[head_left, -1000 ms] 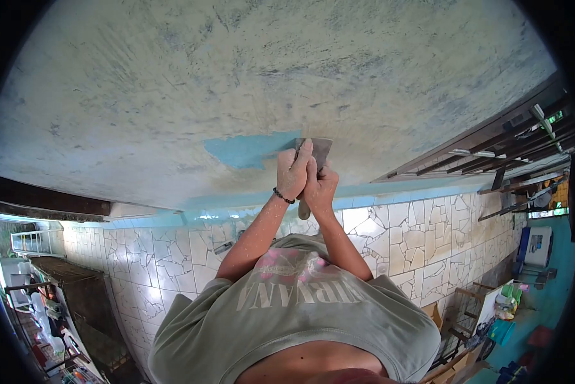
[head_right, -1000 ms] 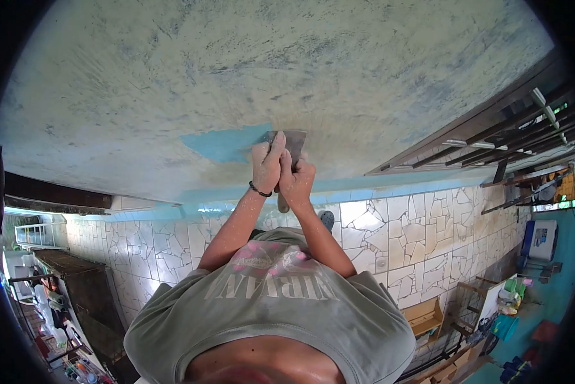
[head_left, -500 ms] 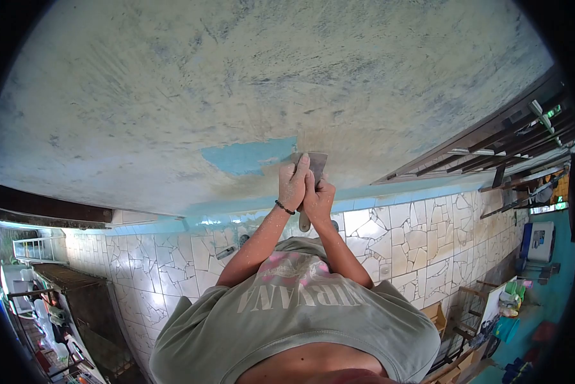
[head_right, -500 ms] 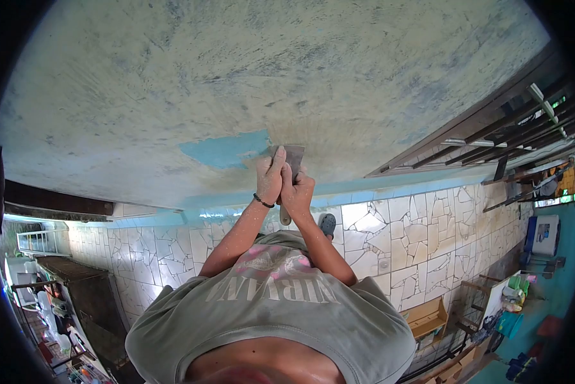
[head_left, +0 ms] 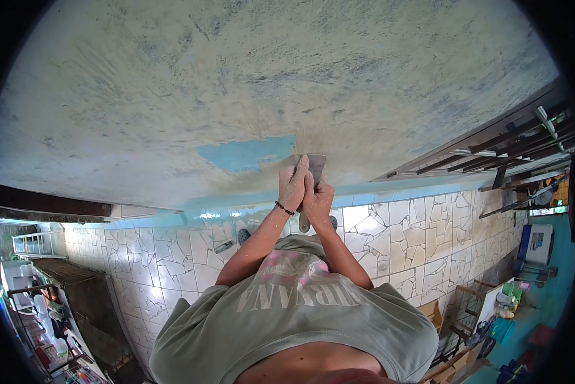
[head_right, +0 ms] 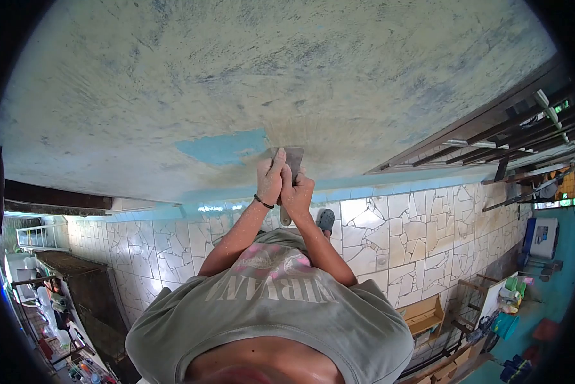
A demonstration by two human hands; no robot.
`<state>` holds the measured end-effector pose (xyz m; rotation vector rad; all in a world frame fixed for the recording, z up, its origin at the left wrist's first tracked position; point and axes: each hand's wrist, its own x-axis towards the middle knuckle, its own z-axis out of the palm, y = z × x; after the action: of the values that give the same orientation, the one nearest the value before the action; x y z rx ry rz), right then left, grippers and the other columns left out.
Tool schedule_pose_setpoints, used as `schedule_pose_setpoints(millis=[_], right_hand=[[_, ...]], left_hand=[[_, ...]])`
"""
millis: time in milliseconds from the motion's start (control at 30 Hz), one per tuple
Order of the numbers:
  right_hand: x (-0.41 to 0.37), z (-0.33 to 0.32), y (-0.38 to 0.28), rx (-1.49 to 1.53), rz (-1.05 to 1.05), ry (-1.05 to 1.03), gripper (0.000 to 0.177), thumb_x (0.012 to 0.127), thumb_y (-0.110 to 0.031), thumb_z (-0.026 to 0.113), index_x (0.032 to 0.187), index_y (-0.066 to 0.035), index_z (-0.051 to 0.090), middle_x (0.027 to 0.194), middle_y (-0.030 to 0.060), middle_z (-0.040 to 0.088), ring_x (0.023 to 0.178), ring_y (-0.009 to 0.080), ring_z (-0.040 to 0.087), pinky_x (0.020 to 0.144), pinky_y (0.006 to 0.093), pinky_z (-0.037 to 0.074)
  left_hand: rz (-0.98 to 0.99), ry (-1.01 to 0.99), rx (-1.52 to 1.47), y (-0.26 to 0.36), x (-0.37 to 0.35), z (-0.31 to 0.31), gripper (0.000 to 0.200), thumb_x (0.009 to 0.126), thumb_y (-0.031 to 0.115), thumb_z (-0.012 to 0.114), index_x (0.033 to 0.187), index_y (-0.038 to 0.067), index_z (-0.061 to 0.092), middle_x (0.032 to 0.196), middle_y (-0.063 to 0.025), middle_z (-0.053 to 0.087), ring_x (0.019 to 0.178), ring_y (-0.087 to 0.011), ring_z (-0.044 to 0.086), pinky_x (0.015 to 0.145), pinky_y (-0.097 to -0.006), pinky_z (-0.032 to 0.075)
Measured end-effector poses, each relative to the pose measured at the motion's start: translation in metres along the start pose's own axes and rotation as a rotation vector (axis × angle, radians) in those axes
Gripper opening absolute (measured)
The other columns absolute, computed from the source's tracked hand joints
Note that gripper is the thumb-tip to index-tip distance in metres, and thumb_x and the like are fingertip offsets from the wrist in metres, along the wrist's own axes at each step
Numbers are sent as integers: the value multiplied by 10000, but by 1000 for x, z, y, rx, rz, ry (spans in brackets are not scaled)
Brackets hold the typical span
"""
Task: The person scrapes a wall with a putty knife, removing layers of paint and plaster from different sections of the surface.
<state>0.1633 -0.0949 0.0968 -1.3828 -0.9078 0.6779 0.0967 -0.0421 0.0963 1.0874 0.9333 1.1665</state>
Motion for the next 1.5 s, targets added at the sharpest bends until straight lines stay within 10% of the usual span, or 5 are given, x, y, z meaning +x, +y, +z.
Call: schedule_pose_setpoints(millis=[400,600,767,967,1500], right_hand=[[3,4,0,-32,-86,16,471,980,-203,613,609,86,582,481,81,550,387,104,514,369,288,377],[22,9,-69,97,-29,-25,459,967,-202,633,610,82,583,472,84,546,399,111,526,380,298,381],[7,5,-29,-67,-85,-11,458,994,-214,598,640,77,581,482,53,545,441,77,481,403,281,366],[8,7,-48,140,144,-64,468,975,-220,626,611,70,589,473,58,545,401,106,517,384,296,375],[9,8,-42,34,-64,-4,443,970,-196,626,619,73,593,501,59,557,462,89,483,433,297,372]], left_hand=[[28,19,35,3,4,-4,565,1004,377,555,574,10,539,533,12,498,519,-70,431,464,-294,329],[160,-43,102,100,9,11,557,999,375,556,608,-21,544,521,-11,507,523,-79,448,474,-300,346],[120,28,77,27,9,-1,586,1002,384,548,578,-19,536,517,-5,508,504,-83,434,458,-306,339],[65,-1,40,63,4,5,591,1002,385,553,559,-5,518,512,4,491,503,-74,420,454,-292,331],[70,-2,-1,47,-1,3,573,1030,378,495,603,-2,536,553,19,506,543,-59,439,476,-269,352]])
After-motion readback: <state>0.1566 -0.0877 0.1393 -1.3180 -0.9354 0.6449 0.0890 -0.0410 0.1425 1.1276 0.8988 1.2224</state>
